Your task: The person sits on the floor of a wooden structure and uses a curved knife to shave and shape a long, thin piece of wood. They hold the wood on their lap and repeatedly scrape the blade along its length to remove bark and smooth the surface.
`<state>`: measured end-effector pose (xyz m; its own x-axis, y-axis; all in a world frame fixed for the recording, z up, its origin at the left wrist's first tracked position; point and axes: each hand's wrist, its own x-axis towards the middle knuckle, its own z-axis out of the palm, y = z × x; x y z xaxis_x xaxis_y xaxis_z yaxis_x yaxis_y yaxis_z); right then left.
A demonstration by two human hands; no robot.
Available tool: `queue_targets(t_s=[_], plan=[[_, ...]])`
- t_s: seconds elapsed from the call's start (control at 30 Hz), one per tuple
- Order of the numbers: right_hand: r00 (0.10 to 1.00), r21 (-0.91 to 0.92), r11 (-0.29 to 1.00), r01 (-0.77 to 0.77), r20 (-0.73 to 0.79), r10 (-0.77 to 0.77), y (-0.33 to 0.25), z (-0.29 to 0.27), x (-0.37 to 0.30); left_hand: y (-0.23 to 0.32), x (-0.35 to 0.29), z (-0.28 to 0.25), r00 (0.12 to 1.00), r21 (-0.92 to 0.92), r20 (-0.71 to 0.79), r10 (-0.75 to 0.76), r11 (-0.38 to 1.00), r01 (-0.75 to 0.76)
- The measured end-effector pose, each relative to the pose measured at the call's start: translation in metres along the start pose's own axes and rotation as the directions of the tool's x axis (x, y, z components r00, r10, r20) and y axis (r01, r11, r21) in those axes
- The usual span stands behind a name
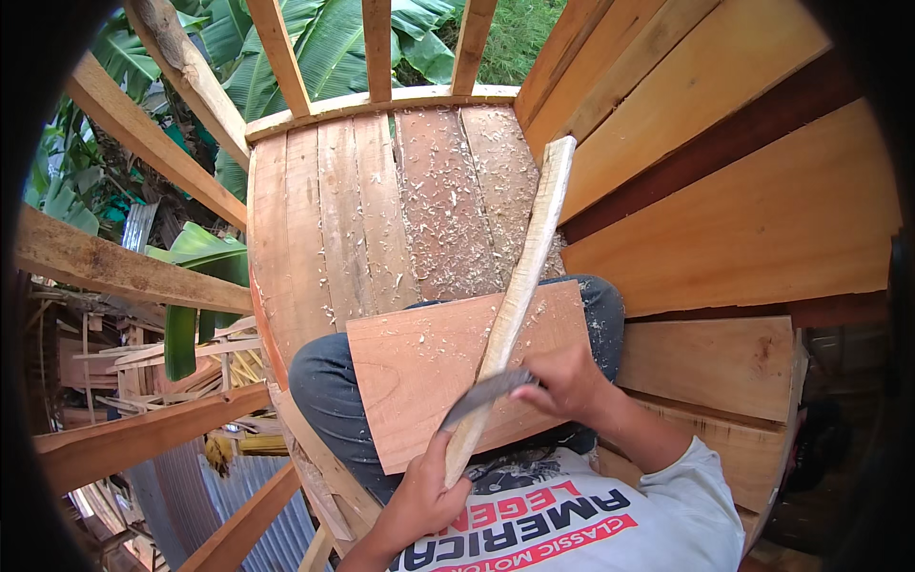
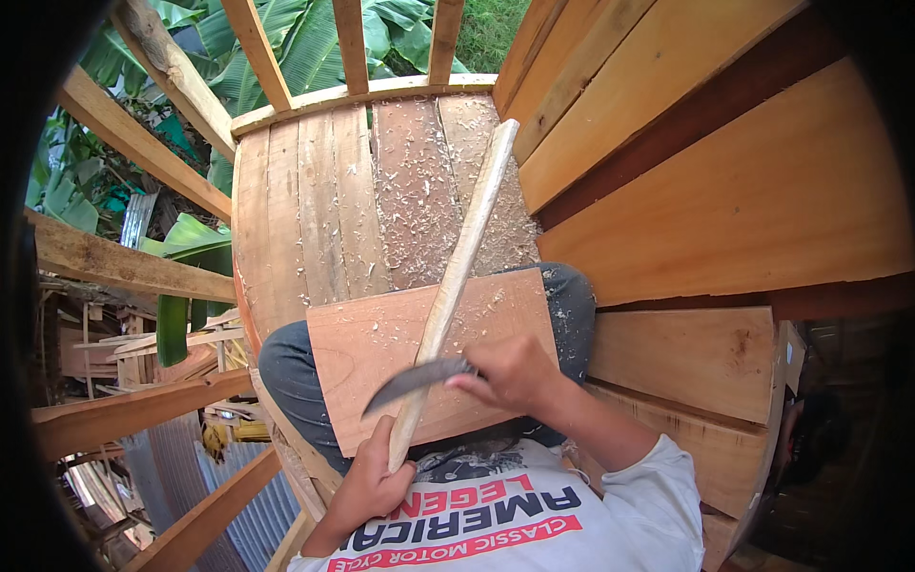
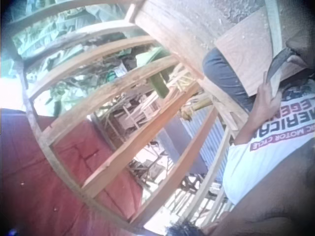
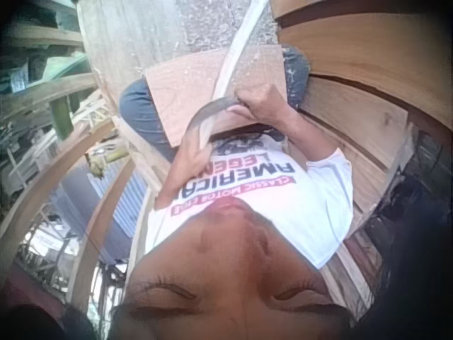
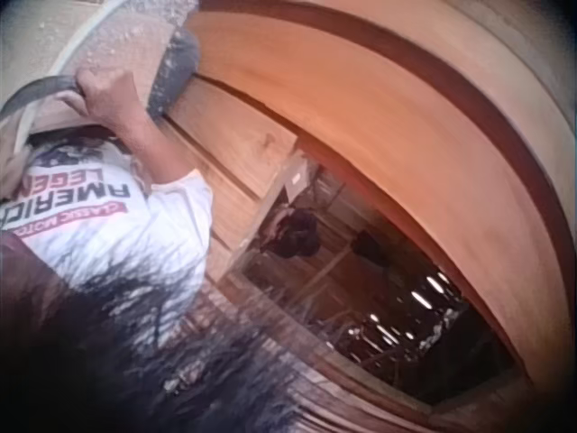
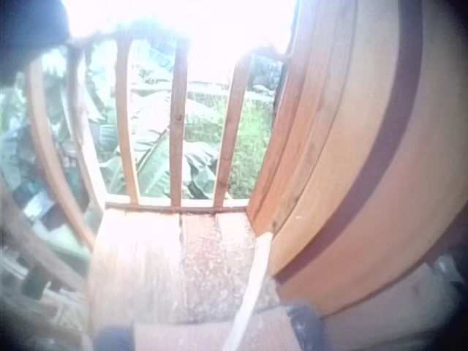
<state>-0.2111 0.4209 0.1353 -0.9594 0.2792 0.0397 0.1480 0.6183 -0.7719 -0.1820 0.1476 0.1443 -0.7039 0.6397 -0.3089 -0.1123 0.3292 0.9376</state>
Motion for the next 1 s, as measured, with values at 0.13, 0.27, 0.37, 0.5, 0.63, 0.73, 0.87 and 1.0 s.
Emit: queue_targets(t_s=[0.13,0.27,0.37,0.5,0.63,0.73,0.87,1.0], plan=[[0.971,-0.044,0.978,0.203,0.139,-0.196,-0.005,0.001,-0.006,0.012,0.001,-0.006,0.961,-0.067,0.144,-0.234,0.967,0.245],[0.911,-0.013,0.934,0.356,0.227,-0.344,-0.003,0.005,-0.017,0.009,-0.002,-0.010,0.959,-0.005,0.131,-0.252,0.967,0.255],[0.989,0.184,0.972,-0.144,0.007,0.145,0.020,-0.002,0.006,-0.001,-0.001,-0.010,0.979,-0.078,0.073,-0.189,0.978,0.195],[0.991,0.191,0.981,-0.038,0.137,0.011,-0.005,0.010,-0.032,-0.016,0.002,-0.010,0.968,-0.330,0.212,-0.137,0.922,0.203],[0.949,0.368,0.892,-0.261,0.266,0.168,-0.013,0.041,-0.043,-0.021,0.010,-0.012,0.917,-0.672,0.387,-0.095,0.653,0.351],[0.959,0.376,0.908,-0.184,0.270,0.082,-0.020,0.054,-0.052,-0.010,0.019,-0.006,0.930,-0.745,0.358,-0.083,0.576,0.338],[0.965,0.374,0.923,0.093,0.195,-0.176,-0.010,0.068,-0.055,0.002,0.029,-0.003,0.948,-0.707,0.295,-0.120,0.640,0.301],[0.966,0.298,0.939,0.170,0.139,-0.219,-0.004,0.064,-0.050,0.010,0.032,0.003,0.959,-0.651,0.246,-0.139,0.710,0.270]])
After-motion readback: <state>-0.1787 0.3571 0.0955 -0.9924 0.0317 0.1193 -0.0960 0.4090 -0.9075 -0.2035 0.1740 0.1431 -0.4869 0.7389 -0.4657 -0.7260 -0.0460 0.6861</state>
